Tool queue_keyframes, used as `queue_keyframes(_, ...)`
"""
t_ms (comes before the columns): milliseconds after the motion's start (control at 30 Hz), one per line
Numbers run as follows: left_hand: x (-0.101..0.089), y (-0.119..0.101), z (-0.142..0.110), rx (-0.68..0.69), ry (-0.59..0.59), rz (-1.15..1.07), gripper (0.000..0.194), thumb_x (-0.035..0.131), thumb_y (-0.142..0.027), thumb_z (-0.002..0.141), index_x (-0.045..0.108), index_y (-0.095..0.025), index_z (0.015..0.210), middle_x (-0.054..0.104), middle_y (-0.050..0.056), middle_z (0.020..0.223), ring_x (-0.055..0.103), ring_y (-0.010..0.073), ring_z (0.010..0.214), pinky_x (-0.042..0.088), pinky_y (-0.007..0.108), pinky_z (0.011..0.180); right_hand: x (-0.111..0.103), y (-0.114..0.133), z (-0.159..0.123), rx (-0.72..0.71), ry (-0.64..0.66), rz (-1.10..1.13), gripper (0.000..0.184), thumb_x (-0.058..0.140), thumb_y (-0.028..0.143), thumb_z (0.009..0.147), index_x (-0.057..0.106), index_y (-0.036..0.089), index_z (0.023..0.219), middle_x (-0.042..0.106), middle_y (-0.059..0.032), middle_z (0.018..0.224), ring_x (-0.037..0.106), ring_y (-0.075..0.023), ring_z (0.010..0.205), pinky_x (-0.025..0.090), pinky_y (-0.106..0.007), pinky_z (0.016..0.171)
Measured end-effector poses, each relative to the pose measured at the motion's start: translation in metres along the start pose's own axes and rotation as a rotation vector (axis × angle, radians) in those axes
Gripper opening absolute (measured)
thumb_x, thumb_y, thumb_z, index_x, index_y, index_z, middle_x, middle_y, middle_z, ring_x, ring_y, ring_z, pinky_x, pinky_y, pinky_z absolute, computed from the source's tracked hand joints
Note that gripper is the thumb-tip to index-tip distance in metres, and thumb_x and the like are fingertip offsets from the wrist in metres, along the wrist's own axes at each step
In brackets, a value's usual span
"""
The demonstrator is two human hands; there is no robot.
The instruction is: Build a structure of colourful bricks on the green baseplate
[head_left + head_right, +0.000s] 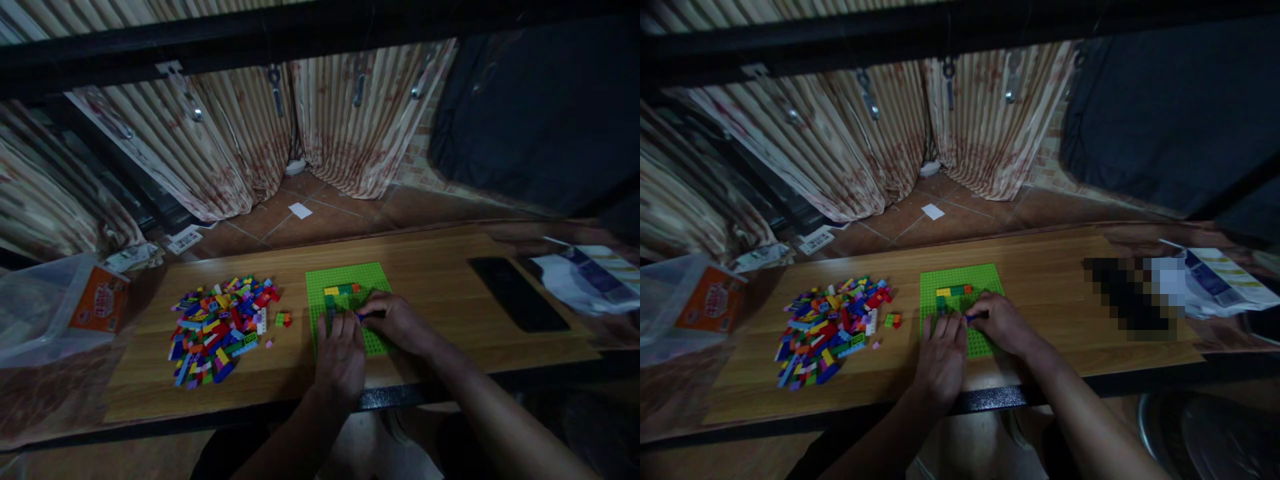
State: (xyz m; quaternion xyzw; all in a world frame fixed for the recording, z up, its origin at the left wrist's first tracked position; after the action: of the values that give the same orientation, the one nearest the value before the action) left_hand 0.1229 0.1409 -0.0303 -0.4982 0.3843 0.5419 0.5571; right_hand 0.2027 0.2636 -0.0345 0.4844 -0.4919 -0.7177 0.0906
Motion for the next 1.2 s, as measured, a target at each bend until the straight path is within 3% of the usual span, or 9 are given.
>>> queue_keyframes(167, -0.006, -0.002, 0.004, -0.003, 0.038, 0.012, 0.038, 0.038, -0.006, 0.092, 0.057, -0.007, 0.125, 0.060, 0.015, 0.127, 0.052, 0.0293, 0.117, 0.038, 0.059, 0.105, -0.002, 0.001, 0.005, 0.044, 0.072, 0.006, 0.011, 0.069, 0.018, 0.074, 0.075, 0.022, 0.083, 0.067, -0.0022, 0.084, 0.062, -0.0173, 0.081, 0.048, -0.032, 0.078)
queue_keyframes(333, -0.012, 0.003, 0.005, -0.021, 0.025, -0.039, 0.036, 0.040, -0.006, 0.090, 0.059, -0.011, 0.120, 0.061, 0.013, 0.125, 0.053, 0.0289, 0.115, 0.038, 0.058, 0.105, -0.001, 0.009, 0.001, -0.037, 0.016, -0.059, 0.013, 0.065, 0.019, 0.079, 0.075, 0.024, 0.086, 0.067, -0.0032, 0.085, 0.061, -0.0188, 0.085, 0.047, -0.035, 0.080)
queue_keyframes(500, -0.011, 0.015, 0.002, 0.035, -0.017, -0.211, 0.039, 0.048, -0.009, 0.085, 0.058, -0.010, 0.123, 0.061, 0.014, 0.124, 0.053, 0.0285, 0.114, 0.045, 0.050, 0.101, -0.002, 0.006, -0.005, -0.086, 0.007, -0.061, 0.020, 0.065, 0.018, 0.079, 0.074, 0.025, 0.096, 0.068, -0.0041, 0.091, 0.062, -0.0196, 0.090, 0.048, -0.037, 0.084)
queue_keyframes(633, -0.008, 0.028, 0.001, 0.060, -0.113, -0.383, 0.044, 0.044, -0.007, 0.086, 0.056, -0.014, 0.128, 0.059, 0.012, 0.128, 0.053, 0.0251, 0.117, 0.047, 0.044, 0.102, -0.011, -0.002, -0.004, 0.038, -0.002, 0.112, 0.030, 0.068, 0.027, 0.077, 0.071, 0.023, 0.107, 0.072, -0.0041, 0.099, 0.067, -0.0197, 0.090, 0.052, -0.037, 0.083)
queue_keyframes(900, -0.036, 0.075, 0.004, -0.208, -0.356, -0.632, 0.031, 0.046, -0.012, 0.092, 0.062, -0.018, 0.118, 0.066, 0.009, 0.117, 0.060, 0.0189, 0.112, 0.050, 0.036, 0.099, -0.027, -0.007, 0.001, 0.192, -0.277, 0.121, 0.022, 0.061, 0.037, 0.079, 0.074, 0.021, 0.088, 0.076, -0.0046, 0.089, 0.070, -0.0221, 0.082, 0.054, -0.037, 0.080)
queue_keyframes(1067, -0.049, 0.104, 0.001, -0.313, -0.490, -0.649, 0.026, 0.050, -0.013, 0.090, 0.065, -0.018, 0.110, 0.068, 0.007, 0.109, 0.063, 0.0194, 0.106, 0.050, 0.037, 0.096, -0.019, -0.007, -0.002, 0.147, -0.146, 0.007, 0.017, 0.061, 0.032, 0.077, 0.074, 0.023, 0.085, 0.076, -0.0033, 0.086, 0.070, -0.0222, 0.080, 0.054, -0.036, 0.075)
queue_keyframes(1200, -0.047, 0.115, -0.002, -0.364, -0.515, -0.677, 0.025, 0.051, -0.013, 0.088, 0.065, -0.018, 0.108, 0.069, 0.007, 0.108, 0.065, 0.0194, 0.104, 0.051, 0.037, 0.095, -0.016, -0.005, -0.002, 0.145, -0.063, -0.064, 0.017, 0.059, 0.030, 0.077, 0.074, 0.023, 0.084, 0.076, -0.0024, 0.083, 0.069, -0.0222, 0.077, 0.052, -0.036, 0.072)
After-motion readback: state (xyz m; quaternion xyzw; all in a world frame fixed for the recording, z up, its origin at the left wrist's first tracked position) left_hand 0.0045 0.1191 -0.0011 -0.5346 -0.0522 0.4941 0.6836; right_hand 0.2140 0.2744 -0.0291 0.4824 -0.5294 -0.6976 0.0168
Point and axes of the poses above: each hand's wrist, its own z-axis towards the middle knuckle, its own x-axis out of the palm, y = z × x, the point moved 4 cm from there along z, towards the middle knuckle
